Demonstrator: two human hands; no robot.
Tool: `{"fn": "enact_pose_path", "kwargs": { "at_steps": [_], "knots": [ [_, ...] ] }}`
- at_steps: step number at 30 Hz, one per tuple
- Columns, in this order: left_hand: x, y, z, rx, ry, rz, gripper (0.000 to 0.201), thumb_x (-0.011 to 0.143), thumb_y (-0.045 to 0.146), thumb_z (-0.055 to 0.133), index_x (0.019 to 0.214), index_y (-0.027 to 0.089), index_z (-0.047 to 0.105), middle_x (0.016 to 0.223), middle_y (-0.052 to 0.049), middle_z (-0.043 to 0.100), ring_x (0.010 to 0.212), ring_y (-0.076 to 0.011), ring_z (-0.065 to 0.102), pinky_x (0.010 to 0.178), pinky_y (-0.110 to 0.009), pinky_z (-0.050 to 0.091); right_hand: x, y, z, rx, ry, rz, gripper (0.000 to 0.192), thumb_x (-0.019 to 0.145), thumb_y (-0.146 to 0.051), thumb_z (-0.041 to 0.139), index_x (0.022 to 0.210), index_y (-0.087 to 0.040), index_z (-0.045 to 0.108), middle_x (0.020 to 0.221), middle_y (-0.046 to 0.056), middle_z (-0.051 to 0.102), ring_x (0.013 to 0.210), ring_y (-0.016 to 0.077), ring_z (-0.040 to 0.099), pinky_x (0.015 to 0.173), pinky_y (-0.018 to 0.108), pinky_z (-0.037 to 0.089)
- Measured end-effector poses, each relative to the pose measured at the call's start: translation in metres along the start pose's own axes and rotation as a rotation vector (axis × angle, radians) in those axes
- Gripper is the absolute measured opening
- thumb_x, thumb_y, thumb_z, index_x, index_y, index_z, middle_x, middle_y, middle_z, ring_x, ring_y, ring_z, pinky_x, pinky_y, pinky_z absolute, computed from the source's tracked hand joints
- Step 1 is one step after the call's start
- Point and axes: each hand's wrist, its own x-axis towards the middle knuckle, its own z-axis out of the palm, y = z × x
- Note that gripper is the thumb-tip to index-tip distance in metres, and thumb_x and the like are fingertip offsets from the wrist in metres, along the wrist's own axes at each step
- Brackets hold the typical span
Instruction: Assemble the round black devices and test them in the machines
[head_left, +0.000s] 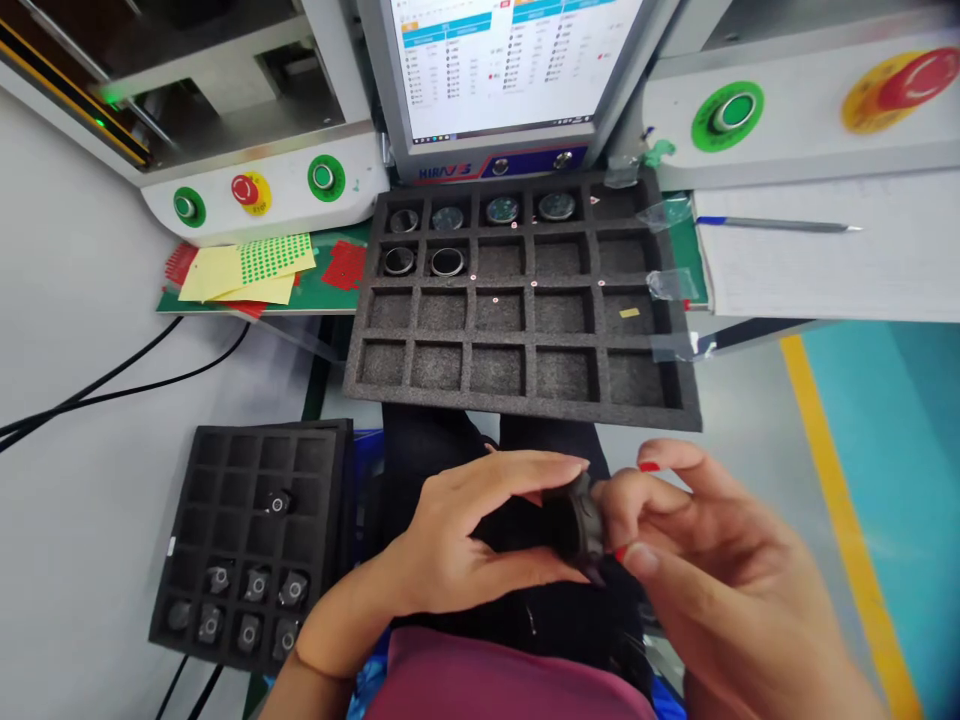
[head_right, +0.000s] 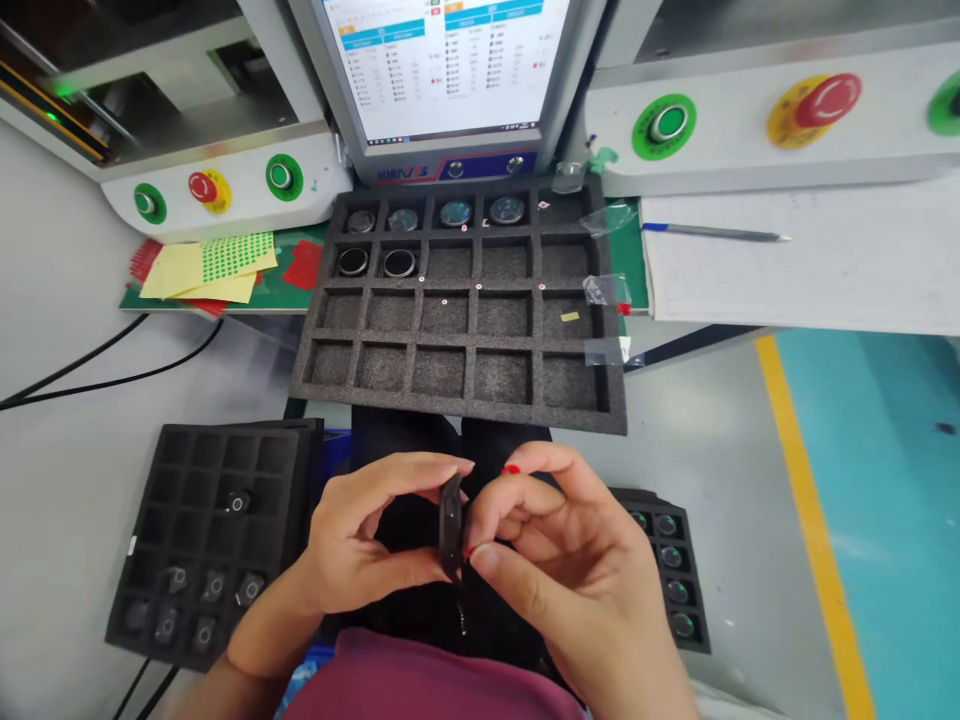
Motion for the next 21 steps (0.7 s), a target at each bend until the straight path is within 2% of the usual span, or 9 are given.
{"fn": "enact_pose_path", "kwargs": {
  "at_steps": [6, 11, 21],
  "knots": [
    [0.0013, -0.0008, -0.0024, 0.069, 0.005, 0.092, 0.054, 0.084, 0.028, 0.076, 0.134, 0.022, 0.057, 0.122, -0.009, 0.072, 0.109, -0.0235, 0.071, 0.093, -0.035, 0.061, -0.001, 0.0007, 0.0035, -0.068, 0.097, -0.012, 0.033, 0.083, -0.017, 0.077, 0.107, -0.032, 0.06, 0.071, -0.005, 0.064, 0.06, 0.0068, 0.061, 0.058, 0.011, 0.052],
    [0.001, -0.0011, -0.0022, 0.095, 0.013, 0.111, 0.051, 0.081, 0.026, 0.079, 0.128, 0.015, 0.061, 0.121, -0.014, 0.072, 0.109, -0.0232, 0.071, 0.093, -0.033, 0.061, -0.001, 0.0015, -0.001, -0.135, 0.064, -0.038, 0.034, 0.082, -0.015, 0.076, 0.107, -0.032, 0.06, 0.071, -0.004, 0.065, 0.06, 0.008, 0.064, 0.057, 0.011, 0.053],
    [0.0016, -0.0018, -0.0064, 0.131, -0.025, 0.114, 0.046, 0.084, 0.025, 0.076, 0.127, 0.014, 0.061, 0.12, -0.015, 0.072, 0.108, -0.0221, 0.071, 0.091, -0.033, 0.06, 0.0029, 0.0004, -0.0025, -0.176, 0.075, -0.034, 0.033, 0.08, -0.016, 0.079, 0.104, -0.031, 0.062, 0.069, -0.004, 0.065, 0.057, 0.0097, 0.064, 0.055, 0.014, 0.054]
  ]
}}
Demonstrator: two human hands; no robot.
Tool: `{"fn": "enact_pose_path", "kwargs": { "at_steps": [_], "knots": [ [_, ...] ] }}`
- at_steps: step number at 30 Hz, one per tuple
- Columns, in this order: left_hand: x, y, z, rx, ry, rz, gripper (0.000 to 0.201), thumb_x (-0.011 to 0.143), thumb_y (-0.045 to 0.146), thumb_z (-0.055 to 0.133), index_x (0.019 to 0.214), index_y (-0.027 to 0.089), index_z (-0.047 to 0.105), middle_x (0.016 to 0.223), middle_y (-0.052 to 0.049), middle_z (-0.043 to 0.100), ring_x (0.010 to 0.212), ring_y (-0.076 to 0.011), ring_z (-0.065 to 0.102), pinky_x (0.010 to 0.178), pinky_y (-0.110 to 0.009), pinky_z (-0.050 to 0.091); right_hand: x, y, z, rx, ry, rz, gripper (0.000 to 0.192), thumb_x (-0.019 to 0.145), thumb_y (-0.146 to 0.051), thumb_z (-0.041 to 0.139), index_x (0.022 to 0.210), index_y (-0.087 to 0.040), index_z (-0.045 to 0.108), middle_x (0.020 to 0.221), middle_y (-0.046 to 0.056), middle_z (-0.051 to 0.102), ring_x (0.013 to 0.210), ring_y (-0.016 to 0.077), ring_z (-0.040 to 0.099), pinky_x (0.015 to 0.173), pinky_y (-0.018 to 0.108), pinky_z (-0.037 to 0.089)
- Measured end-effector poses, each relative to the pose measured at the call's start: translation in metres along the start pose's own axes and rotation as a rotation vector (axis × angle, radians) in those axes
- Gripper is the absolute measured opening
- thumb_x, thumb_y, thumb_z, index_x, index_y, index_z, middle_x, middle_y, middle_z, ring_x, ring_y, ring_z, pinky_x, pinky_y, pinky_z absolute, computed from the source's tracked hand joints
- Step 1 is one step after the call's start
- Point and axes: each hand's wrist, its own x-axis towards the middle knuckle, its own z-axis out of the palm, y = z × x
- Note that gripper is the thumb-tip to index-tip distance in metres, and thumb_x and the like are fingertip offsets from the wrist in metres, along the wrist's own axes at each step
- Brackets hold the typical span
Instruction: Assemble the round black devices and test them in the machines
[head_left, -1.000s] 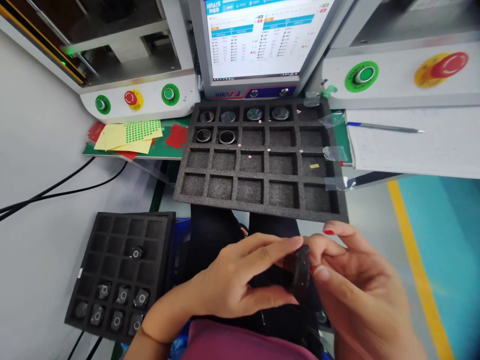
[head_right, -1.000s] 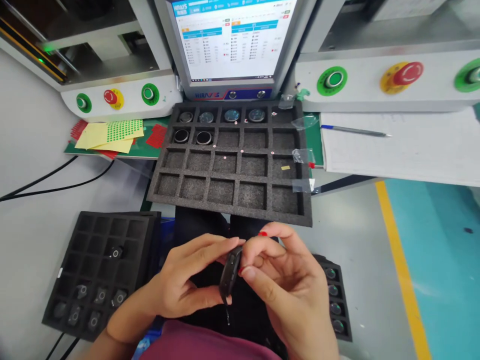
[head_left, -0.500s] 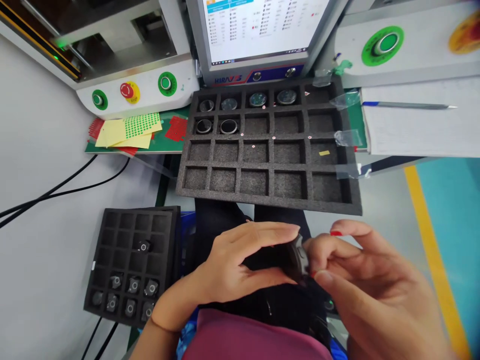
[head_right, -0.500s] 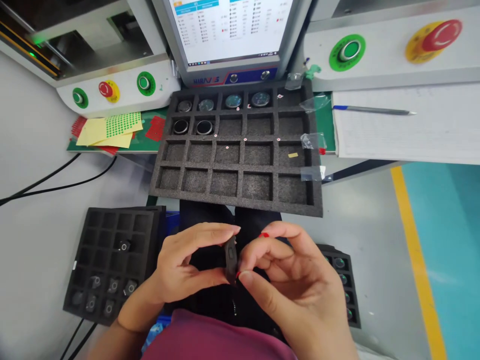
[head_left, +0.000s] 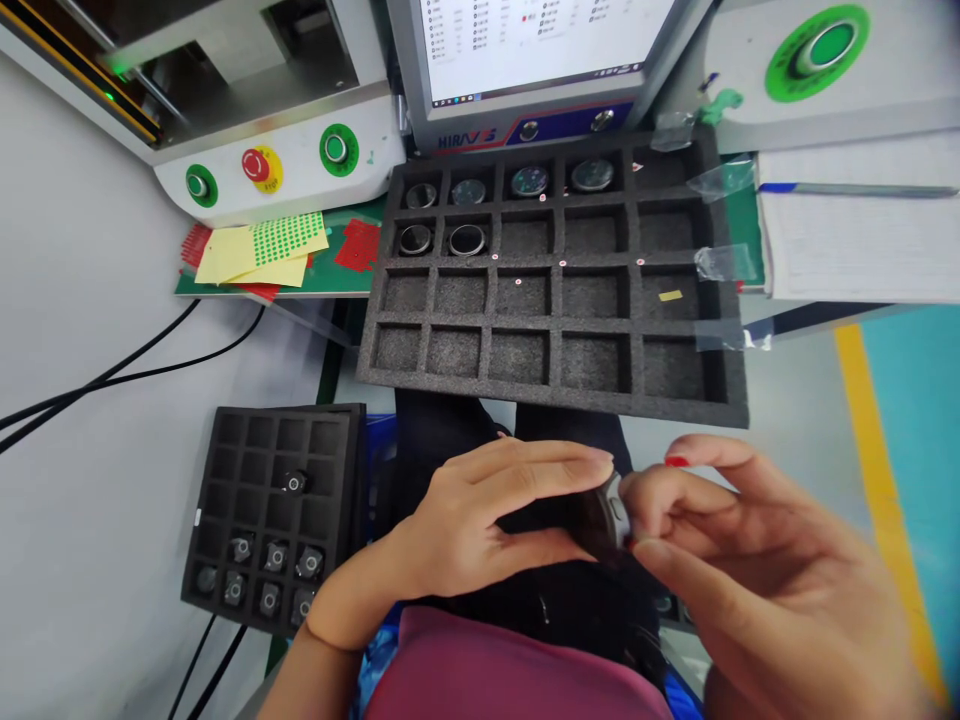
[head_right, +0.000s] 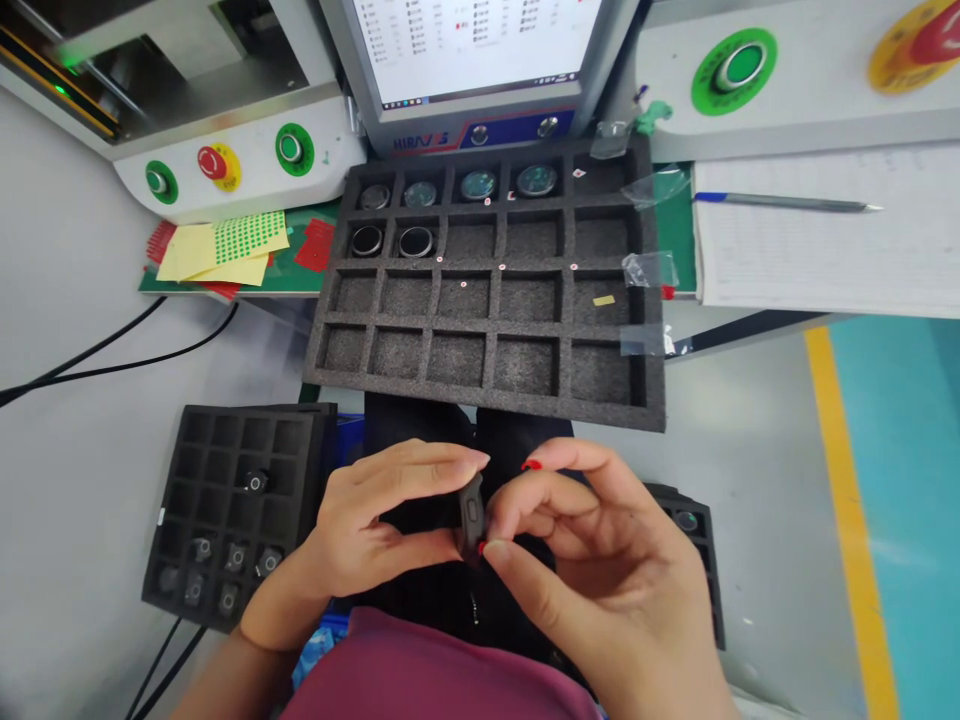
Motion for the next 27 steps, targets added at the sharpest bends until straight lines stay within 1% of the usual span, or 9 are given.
{"fn": "enact_pose_path", "kwargs": {
  "at_steps": [4, 9, 13, 15, 17, 19, 22, 25, 27],
  "knots": [
    [-0.001, -0.001, -0.001, 0.002, -0.003, 0.01, 0.047, 0.086, 0.024, 0.075, 0.129, 0.015, 0.06, 0.121, -0.014, 0.072, 0.108, -0.0212, 0.07, 0.093, -0.033, 0.06, 0.001, -0.001, 0.0, -0.002, -0.041, 0.045, 0.031, 0.082, -0.019, 0.078, 0.105, -0.033, 0.063, 0.07, -0.004, 0.067, 0.059, 0.0091, 0.066, 0.056, 0.013, 0.053],
    [-0.002, -0.002, -0.001, 0.019, -0.003, 0.03, 0.044, 0.086, 0.019, 0.073, 0.127, 0.012, 0.06, 0.121, -0.016, 0.071, 0.108, -0.0204, 0.069, 0.094, -0.032, 0.059, 0.001, -0.004, -0.002, 0.0, -0.04, 0.06, 0.033, 0.08, -0.018, 0.079, 0.105, -0.033, 0.063, 0.068, -0.004, 0.066, 0.057, 0.01, 0.065, 0.056, 0.015, 0.054],
    [-0.002, -0.003, -0.001, 0.074, 0.0, 0.068, 0.043, 0.088, 0.02, 0.072, 0.129, 0.013, 0.059, 0.119, -0.014, 0.071, 0.103, -0.019, 0.07, 0.09, -0.032, 0.06, 0.002, -0.004, -0.004, 0.038, -0.081, 0.095, 0.034, 0.083, -0.017, 0.077, 0.108, -0.036, 0.063, 0.07, -0.004, 0.066, 0.065, 0.0107, 0.068, 0.062, 0.016, 0.057],
    [-0.001, -0.004, -0.002, 0.101, 0.004, 0.095, 0.043, 0.088, 0.021, 0.072, 0.128, 0.012, 0.06, 0.118, -0.014, 0.072, 0.099, -0.0188, 0.071, 0.087, -0.031, 0.061, 0.004, -0.002, -0.006, 0.071, -0.09, 0.131, 0.033, 0.083, -0.019, 0.078, 0.107, -0.036, 0.064, 0.07, -0.004, 0.065, 0.069, 0.0111, 0.067, 0.064, 0.017, 0.057],
    [-0.001, -0.006, -0.003, 0.125, -0.005, 0.131, 0.042, 0.086, 0.022, 0.073, 0.124, 0.009, 0.061, 0.116, -0.015, 0.072, 0.096, -0.0193, 0.071, 0.084, -0.031, 0.061, 0.007, 0.002, -0.006, 0.118, -0.104, 0.188, 0.034, 0.08, -0.021, 0.081, 0.105, -0.036, 0.065, 0.07, -0.005, 0.063, 0.067, 0.0101, 0.065, 0.065, 0.017, 0.057],
    [0.0, -0.008, -0.004, 0.146, -0.012, 0.142, 0.039, 0.087, 0.022, 0.071, 0.123, 0.008, 0.062, 0.116, -0.016, 0.073, 0.094, -0.0195, 0.071, 0.083, -0.032, 0.062, 0.009, 0.007, -0.007, 0.177, -0.12, 0.242, 0.038, 0.077, -0.021, 0.084, 0.105, -0.037, 0.065, 0.07, -0.006, 0.06, 0.061, 0.0087, 0.06, 0.059, 0.015, 0.055],
    [0.0, -0.008, -0.006, 0.116, -0.045, 0.125, 0.044, 0.091, 0.026, 0.067, 0.132, 0.013, 0.057, 0.118, -0.014, 0.073, 0.094, -0.02, 0.073, 0.081, -0.034, 0.063, 0.011, 0.012, -0.005, 0.247, -0.154, 0.31, 0.048, 0.07, -0.027, 0.088, 0.11, -0.038, 0.063, 0.077, -0.005, 0.057, 0.054, 0.0071, 0.052, 0.048, 0.014, 0.05],
    [0.0, -0.009, -0.007, -0.018, -0.105, 0.135, 0.053, 0.092, 0.031, 0.066, 0.142, 0.022, 0.05, 0.118, -0.01, 0.074, 0.094, -0.0227, 0.075, 0.075, -0.035, 0.065, 0.01, 0.012, 0.003, 0.279, -0.179, 0.353, 0.057, 0.062, -0.035, 0.092, 0.112, -0.037, 0.065, 0.087, -0.001, 0.058, 0.061, 0.0107, 0.056, 0.049, 0.019, 0.052],
    [-0.002, -0.011, -0.006, -0.093, -0.116, 0.137, 0.05, 0.093, 0.033, 0.065, 0.141, 0.027, 0.052, 0.115, -0.007, 0.076, 0.094, -0.0236, 0.076, 0.074, -0.035, 0.066, 0.007, 0.01, 0.012, 0.313, -0.152, 0.365, 0.056, 0.059, -0.037, 0.093, 0.108, -0.036, 0.066, 0.087, 0.0, 0.058, 0.066, 0.0138, 0.059, 0.051, 0.021, 0.053]
  ]
}}
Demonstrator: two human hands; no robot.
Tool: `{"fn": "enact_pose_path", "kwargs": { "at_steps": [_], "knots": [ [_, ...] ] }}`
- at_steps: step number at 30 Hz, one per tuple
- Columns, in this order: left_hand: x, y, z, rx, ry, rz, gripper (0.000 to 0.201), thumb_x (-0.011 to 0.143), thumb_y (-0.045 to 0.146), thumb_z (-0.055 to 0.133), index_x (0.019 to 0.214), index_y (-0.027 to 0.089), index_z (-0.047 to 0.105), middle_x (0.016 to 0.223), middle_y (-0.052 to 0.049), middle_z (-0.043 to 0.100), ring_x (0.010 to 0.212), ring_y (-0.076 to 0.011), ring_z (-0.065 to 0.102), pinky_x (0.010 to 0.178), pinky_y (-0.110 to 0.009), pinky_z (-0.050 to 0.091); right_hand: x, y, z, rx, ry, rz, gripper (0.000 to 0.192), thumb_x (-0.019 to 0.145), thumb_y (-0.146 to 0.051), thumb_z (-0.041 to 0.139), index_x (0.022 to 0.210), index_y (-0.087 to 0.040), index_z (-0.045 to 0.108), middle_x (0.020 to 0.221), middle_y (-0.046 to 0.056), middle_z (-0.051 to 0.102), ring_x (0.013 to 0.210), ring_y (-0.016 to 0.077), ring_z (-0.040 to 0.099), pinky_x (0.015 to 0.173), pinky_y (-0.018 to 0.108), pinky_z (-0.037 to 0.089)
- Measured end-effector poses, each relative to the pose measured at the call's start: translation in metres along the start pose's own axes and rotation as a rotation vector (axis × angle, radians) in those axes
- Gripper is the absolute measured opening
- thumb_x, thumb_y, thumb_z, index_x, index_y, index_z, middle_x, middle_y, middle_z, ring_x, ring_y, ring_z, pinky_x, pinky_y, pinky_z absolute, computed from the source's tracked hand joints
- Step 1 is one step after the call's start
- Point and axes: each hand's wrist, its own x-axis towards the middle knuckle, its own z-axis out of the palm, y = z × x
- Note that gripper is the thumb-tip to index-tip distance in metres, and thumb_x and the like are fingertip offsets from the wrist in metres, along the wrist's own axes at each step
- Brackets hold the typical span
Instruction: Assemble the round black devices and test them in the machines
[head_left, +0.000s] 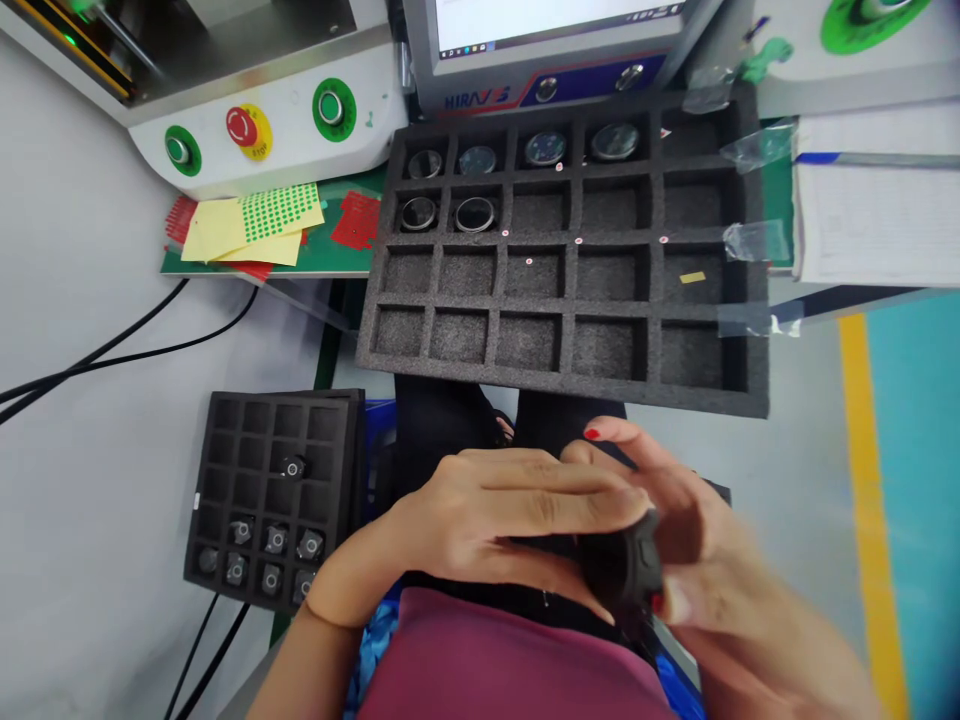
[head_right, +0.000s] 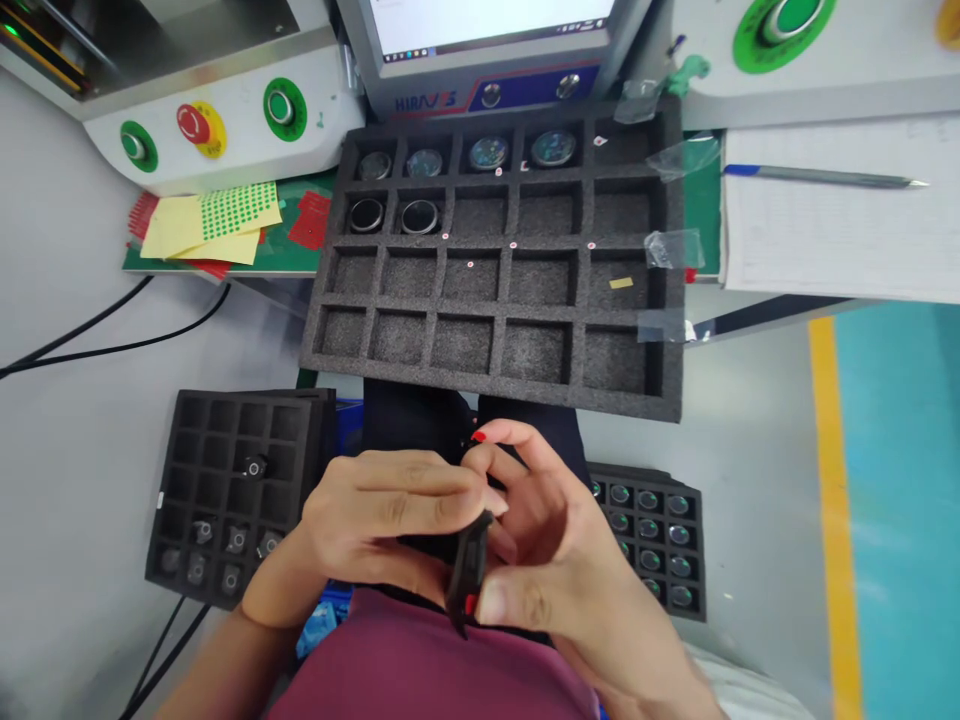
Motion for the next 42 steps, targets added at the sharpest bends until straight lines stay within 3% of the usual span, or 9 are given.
{"fn": "enact_pose_path", "kwargs": {
  "at_steps": [4, 8, 11, 13, 17, 21, 26, 33, 42],
  "knots": [
    [-0.006, -0.003, 0.002, -0.092, 0.039, -0.075, 0.046, 0.094, 0.043, 0.062, 0.139, 0.034, 0.054, 0.11, -0.002, 0.077, 0.088, -0.0212, 0.077, 0.073, -0.034, 0.065, -0.003, 0.005, 0.018, 0.058, 0.078, -0.045, 0.058, 0.056, -0.036, 0.095, 0.107, -0.035, 0.067, 0.086, -0.002, 0.056, 0.064, 0.0115, 0.057, 0.05, 0.019, 0.053],
    [-0.007, 0.001, 0.007, -0.461, 0.098, -0.216, 0.056, 0.089, 0.042, 0.069, 0.142, 0.031, 0.053, 0.108, -0.006, 0.077, 0.078, -0.0188, 0.076, 0.066, -0.028, 0.063, -0.003, 0.005, 0.024, 0.054, 0.144, -0.168, 0.05, 0.067, -0.047, 0.086, 0.111, -0.03, 0.068, 0.099, 0.003, 0.062, 0.069, 0.0139, 0.06, 0.056, 0.023, 0.056],
    [-0.005, 0.008, 0.011, -0.709, 0.14, -0.341, 0.034, 0.096, 0.038, 0.06, 0.123, 0.019, 0.07, 0.094, -0.01, 0.078, 0.075, -0.0201, 0.075, 0.067, -0.03, 0.062, -0.002, 0.004, 0.023, -0.016, 0.282, -0.323, 0.034, 0.076, -0.041, 0.08, 0.105, -0.029, 0.068, 0.107, 0.005, 0.069, 0.081, 0.0169, 0.065, 0.061, 0.024, 0.058],
    [-0.004, 0.015, 0.013, -0.737, 0.176, -0.425, 0.034, 0.101, 0.036, 0.05, 0.104, 0.015, 0.076, 0.082, -0.009, 0.077, 0.073, -0.0197, 0.074, 0.069, -0.03, 0.061, -0.003, 0.006, 0.024, -0.061, 0.305, -0.37, 0.028, 0.081, -0.031, 0.077, 0.105, -0.032, 0.064, 0.107, 0.003, 0.072, 0.077, 0.0156, 0.067, 0.057, 0.022, 0.057],
    [-0.004, 0.026, 0.018, -0.52, 0.241, -0.48, 0.034, 0.1, 0.036, 0.05, 0.086, 0.014, 0.072, 0.068, -0.005, 0.069, 0.059, -0.0138, 0.065, 0.059, -0.025, 0.056, -0.008, 0.016, 0.023, -0.139, 0.193, -0.36, 0.026, 0.09, -0.024, 0.068, 0.112, -0.036, 0.058, 0.105, 0.002, 0.075, 0.072, 0.015, 0.069, 0.056, 0.022, 0.058],
    [-0.004, 0.03, 0.024, -0.302, 0.228, -0.432, 0.031, 0.098, 0.035, 0.052, 0.079, 0.013, 0.063, 0.06, -0.001, 0.057, 0.049, -0.0095, 0.048, 0.044, -0.022, 0.039, -0.014, 0.02, 0.023, -0.181, 0.177, -0.427, 0.026, 0.093, -0.022, 0.064, 0.114, -0.036, 0.058, 0.103, 0.001, 0.075, 0.094, 0.018, 0.072, 0.074, 0.029, 0.063],
    [-0.002, 0.033, 0.028, -0.144, 0.192, -0.406, 0.029, 0.1, 0.033, 0.047, 0.088, 0.012, 0.063, 0.064, -0.003, 0.061, 0.054, -0.0113, 0.054, 0.052, -0.023, 0.047, -0.015, 0.02, 0.031, -0.189, 0.276, -0.559, 0.028, 0.09, -0.016, 0.066, 0.11, -0.035, 0.062, 0.092, -0.001, 0.072, 0.095, 0.0188, 0.069, 0.103, 0.05, 0.053],
    [-0.004, 0.032, 0.031, 0.144, 0.198, -0.193, 0.018, 0.098, 0.028, 0.05, 0.097, 0.013, 0.059, 0.073, -0.006, 0.068, 0.063, -0.0159, 0.067, 0.059, -0.024, 0.056, -0.013, 0.02, 0.042, -0.041, 0.244, -0.542, 0.022, 0.088, -0.017, 0.069, 0.1, -0.034, 0.063, 0.085, -0.004, 0.067, 0.087, 0.0137, 0.065, 0.097, 0.041, 0.057],
    [-0.006, 0.026, 0.039, 0.252, 0.269, -0.189, 0.02, 0.099, 0.029, 0.047, 0.103, 0.015, 0.059, 0.075, -0.006, 0.07, 0.058, -0.0173, 0.067, 0.053, -0.026, 0.056, -0.001, 0.02, 0.048, 0.049, 0.274, -0.531, 0.021, 0.082, -0.019, 0.075, 0.088, -0.03, 0.059, 0.077, -0.006, 0.066, 0.079, 0.0125, 0.066, 0.097, 0.043, 0.057]
  ]
}}
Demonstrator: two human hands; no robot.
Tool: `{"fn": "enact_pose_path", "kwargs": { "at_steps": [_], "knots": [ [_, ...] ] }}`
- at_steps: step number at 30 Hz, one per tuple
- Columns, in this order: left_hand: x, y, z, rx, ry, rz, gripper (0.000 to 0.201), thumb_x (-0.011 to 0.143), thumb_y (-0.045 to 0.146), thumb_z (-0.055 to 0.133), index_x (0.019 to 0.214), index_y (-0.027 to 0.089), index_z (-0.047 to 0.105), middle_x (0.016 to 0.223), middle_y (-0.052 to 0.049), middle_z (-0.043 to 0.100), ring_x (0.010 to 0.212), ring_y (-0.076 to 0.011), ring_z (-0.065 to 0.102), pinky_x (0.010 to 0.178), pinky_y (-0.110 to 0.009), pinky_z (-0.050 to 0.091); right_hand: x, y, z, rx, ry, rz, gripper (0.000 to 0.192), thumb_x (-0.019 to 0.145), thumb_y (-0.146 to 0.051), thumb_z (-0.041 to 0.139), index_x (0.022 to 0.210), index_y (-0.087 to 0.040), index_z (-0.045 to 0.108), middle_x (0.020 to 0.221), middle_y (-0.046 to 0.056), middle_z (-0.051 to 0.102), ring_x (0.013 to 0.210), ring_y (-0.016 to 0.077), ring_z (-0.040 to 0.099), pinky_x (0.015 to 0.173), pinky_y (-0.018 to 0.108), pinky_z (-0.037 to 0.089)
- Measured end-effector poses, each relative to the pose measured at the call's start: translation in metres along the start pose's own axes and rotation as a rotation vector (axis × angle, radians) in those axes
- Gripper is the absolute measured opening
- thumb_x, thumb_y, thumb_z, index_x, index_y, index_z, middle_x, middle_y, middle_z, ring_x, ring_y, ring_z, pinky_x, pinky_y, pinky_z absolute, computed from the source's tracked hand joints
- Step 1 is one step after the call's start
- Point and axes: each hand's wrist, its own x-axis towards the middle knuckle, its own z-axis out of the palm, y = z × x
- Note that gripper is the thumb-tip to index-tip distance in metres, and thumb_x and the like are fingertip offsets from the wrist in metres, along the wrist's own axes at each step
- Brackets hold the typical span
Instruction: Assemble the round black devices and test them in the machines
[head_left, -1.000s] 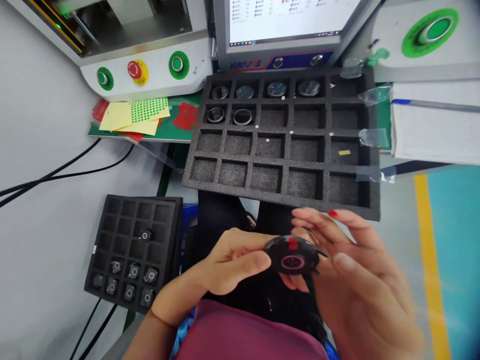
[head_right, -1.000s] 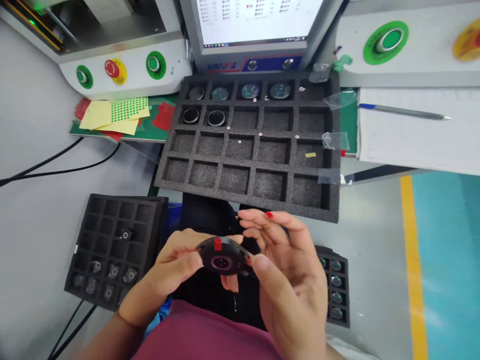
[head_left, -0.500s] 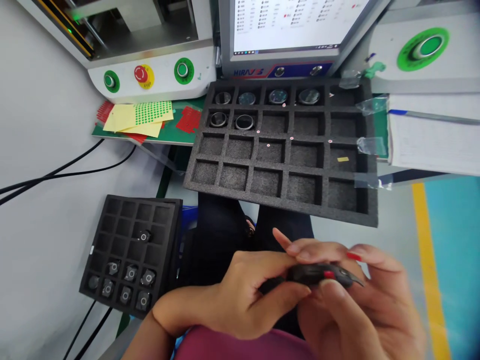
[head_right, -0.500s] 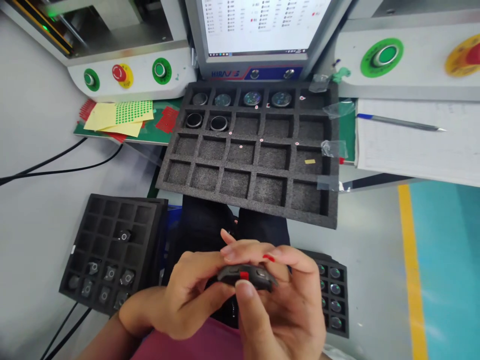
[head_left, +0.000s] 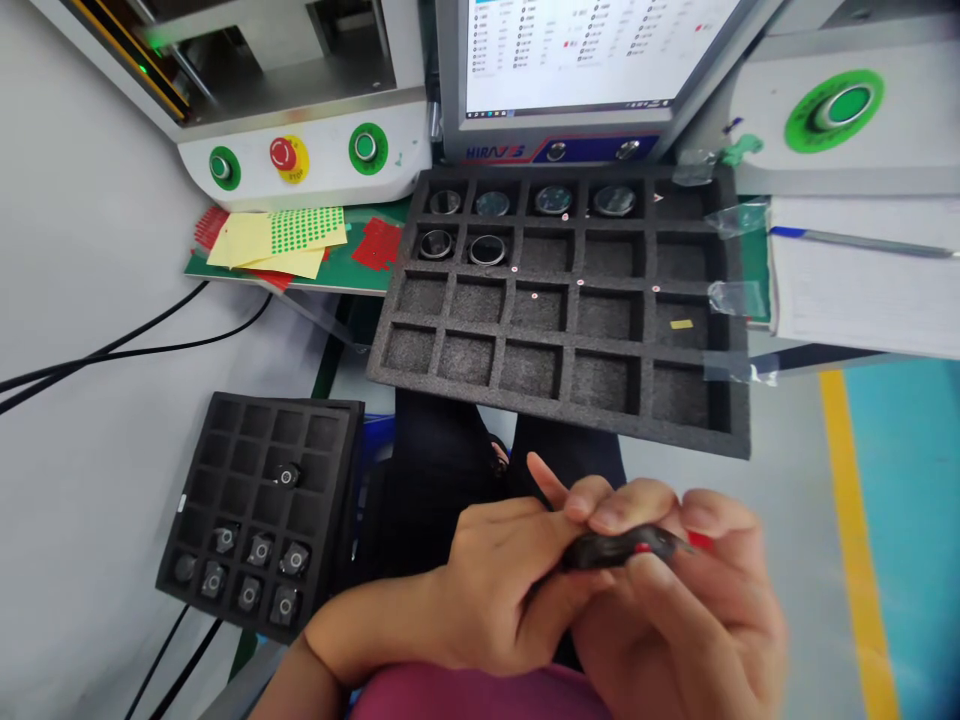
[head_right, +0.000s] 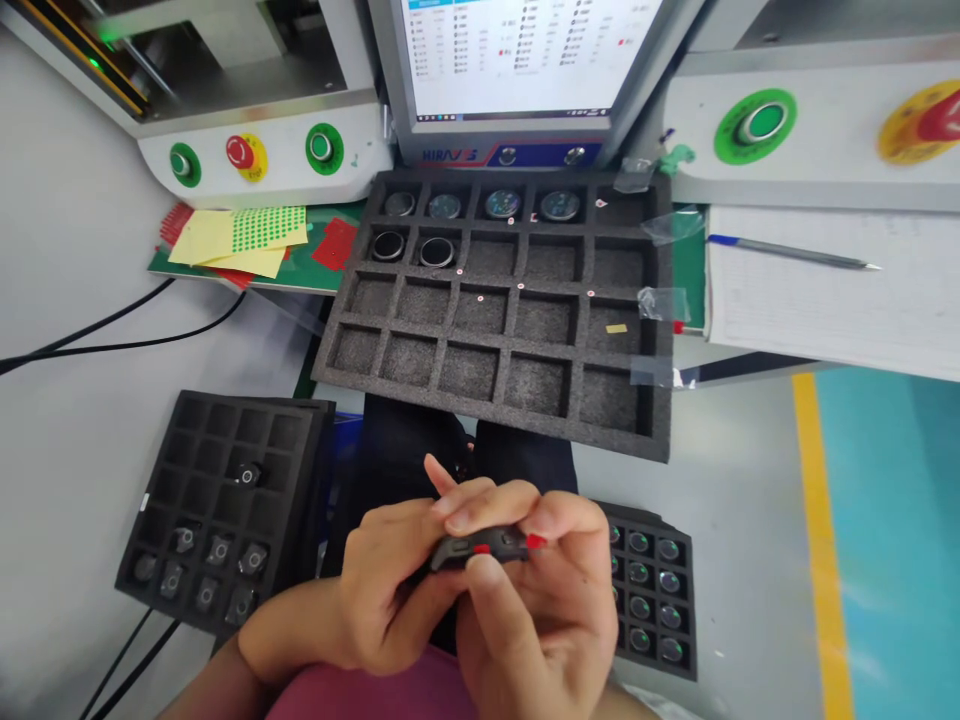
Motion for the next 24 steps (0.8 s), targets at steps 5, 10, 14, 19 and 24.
{"fn": "enact_pose_path", "kwargs": {
  "at_steps": [5, 10, 14, 19, 24],
  "knots": [
    [-0.004, -0.005, 0.007, 0.115, 0.088, 0.102, 0.025, 0.098, 0.024, 0.044, 0.113, 0.012, 0.06, 0.083, -0.009, 0.074, 0.065, -0.0196, 0.069, 0.058, -0.031, 0.057, 0.005, -0.007, 0.0, 0.076, 0.002, 0.112, 0.024, 0.075, -0.015, 0.078, 0.08, -0.027, 0.058, 0.07, -0.006, 0.062, 0.073, 0.0116, 0.064, 0.09, 0.04, 0.061],
    [-0.002, -0.01, 0.005, 0.175, 0.081, 0.19, 0.034, 0.099, 0.018, 0.038, 0.126, 0.009, 0.056, 0.093, -0.011, 0.076, 0.076, -0.0203, 0.072, 0.062, -0.032, 0.056, 0.009, -0.005, 0.004, 0.16, -0.033, 0.131, 0.027, 0.074, -0.014, 0.078, 0.076, -0.025, 0.053, 0.067, -0.008, 0.06, 0.069, 0.0109, 0.061, 0.091, 0.043, 0.06],
    [-0.001, -0.009, 0.001, 0.27, 0.137, 0.206, 0.031, 0.097, 0.019, 0.042, 0.123, 0.01, 0.056, 0.087, -0.008, 0.076, 0.062, -0.0187, 0.065, 0.05, -0.031, 0.047, 0.013, -0.002, 0.004, 0.192, -0.064, 0.117, 0.024, 0.077, -0.014, 0.075, 0.077, -0.024, 0.053, 0.068, -0.008, 0.06, 0.069, 0.0094, 0.06, 0.087, 0.034, 0.061],
    [-0.002, 0.0, -0.006, 0.236, 0.064, 0.063, 0.021, 0.094, 0.017, 0.046, 0.107, 0.012, 0.062, 0.081, -0.006, 0.073, 0.064, -0.017, 0.06, 0.055, -0.029, 0.049, 0.014, -0.002, -0.003, 0.207, -0.206, 0.158, 0.019, 0.08, -0.03, 0.075, 0.087, -0.025, 0.058, 0.074, -0.004, 0.062, 0.077, 0.0131, 0.061, 0.095, 0.043, 0.058],
    [-0.003, 0.002, -0.005, 0.197, 0.067, 0.026, 0.024, 0.095, 0.019, 0.046, 0.111, 0.01, 0.062, 0.086, -0.008, 0.072, 0.068, -0.0176, 0.06, 0.058, -0.029, 0.051, 0.011, -0.004, -0.008, 0.186, -0.227, 0.14, 0.015, 0.082, -0.031, 0.071, 0.091, -0.026, 0.061, 0.081, -0.002, 0.064, 0.084, 0.0152, 0.063, 0.104, 0.049, 0.052]
  ]
}}
